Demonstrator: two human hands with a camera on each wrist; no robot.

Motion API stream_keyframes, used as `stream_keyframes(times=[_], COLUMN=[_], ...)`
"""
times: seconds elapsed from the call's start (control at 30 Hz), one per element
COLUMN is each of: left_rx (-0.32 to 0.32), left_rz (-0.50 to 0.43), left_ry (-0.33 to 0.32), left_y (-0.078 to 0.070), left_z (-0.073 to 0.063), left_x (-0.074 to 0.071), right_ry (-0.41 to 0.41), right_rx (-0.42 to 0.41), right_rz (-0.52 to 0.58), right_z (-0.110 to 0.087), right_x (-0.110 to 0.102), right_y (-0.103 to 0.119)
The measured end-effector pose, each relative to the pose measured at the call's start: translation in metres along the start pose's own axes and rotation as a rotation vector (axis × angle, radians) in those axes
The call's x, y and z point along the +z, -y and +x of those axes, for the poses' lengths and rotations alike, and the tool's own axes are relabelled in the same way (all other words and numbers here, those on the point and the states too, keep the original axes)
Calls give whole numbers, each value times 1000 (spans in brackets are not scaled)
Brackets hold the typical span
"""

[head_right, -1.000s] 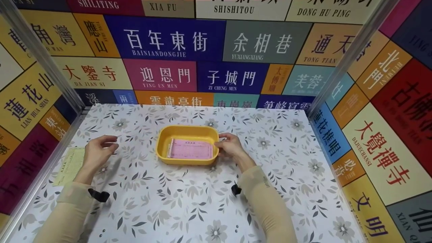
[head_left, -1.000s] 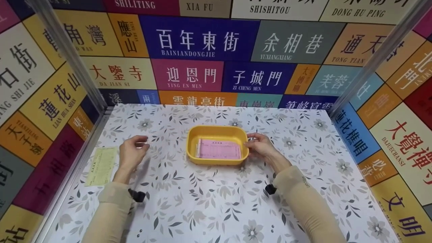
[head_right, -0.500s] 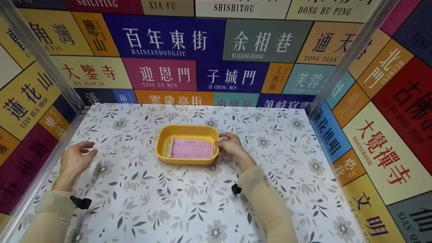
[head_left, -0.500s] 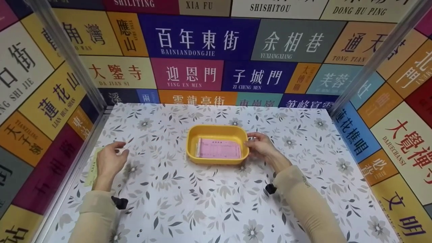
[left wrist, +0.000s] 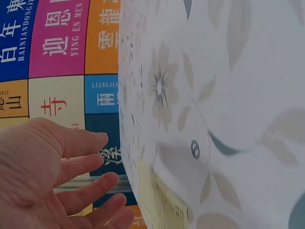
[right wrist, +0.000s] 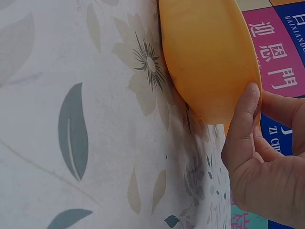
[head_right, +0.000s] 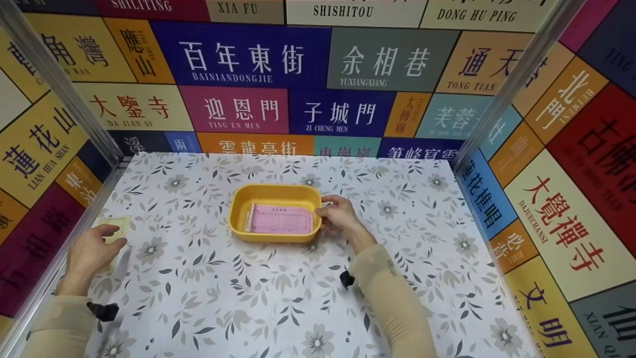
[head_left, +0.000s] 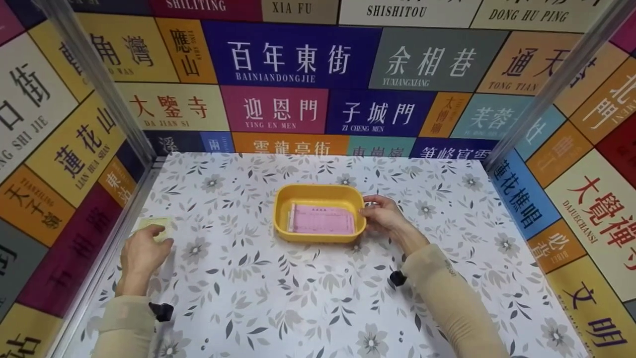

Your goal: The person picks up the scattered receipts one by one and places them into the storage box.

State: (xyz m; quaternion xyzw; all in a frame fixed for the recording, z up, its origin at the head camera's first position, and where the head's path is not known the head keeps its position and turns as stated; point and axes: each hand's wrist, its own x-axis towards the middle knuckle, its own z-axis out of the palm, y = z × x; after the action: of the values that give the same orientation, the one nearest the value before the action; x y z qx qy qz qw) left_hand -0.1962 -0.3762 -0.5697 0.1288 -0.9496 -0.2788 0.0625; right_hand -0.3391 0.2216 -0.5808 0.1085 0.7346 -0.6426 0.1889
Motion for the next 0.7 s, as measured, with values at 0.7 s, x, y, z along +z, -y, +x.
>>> stream_keyframes(times=[0.7], left_rx=[-331], left_rz=[133], left_ry=[148], left_y=[39], left_z=[-28], left_x=[-28], right_ry=[23], right_rx=[-6], right_rz=[66], right_z=[-1], right_x=[0], right_y=[-1])
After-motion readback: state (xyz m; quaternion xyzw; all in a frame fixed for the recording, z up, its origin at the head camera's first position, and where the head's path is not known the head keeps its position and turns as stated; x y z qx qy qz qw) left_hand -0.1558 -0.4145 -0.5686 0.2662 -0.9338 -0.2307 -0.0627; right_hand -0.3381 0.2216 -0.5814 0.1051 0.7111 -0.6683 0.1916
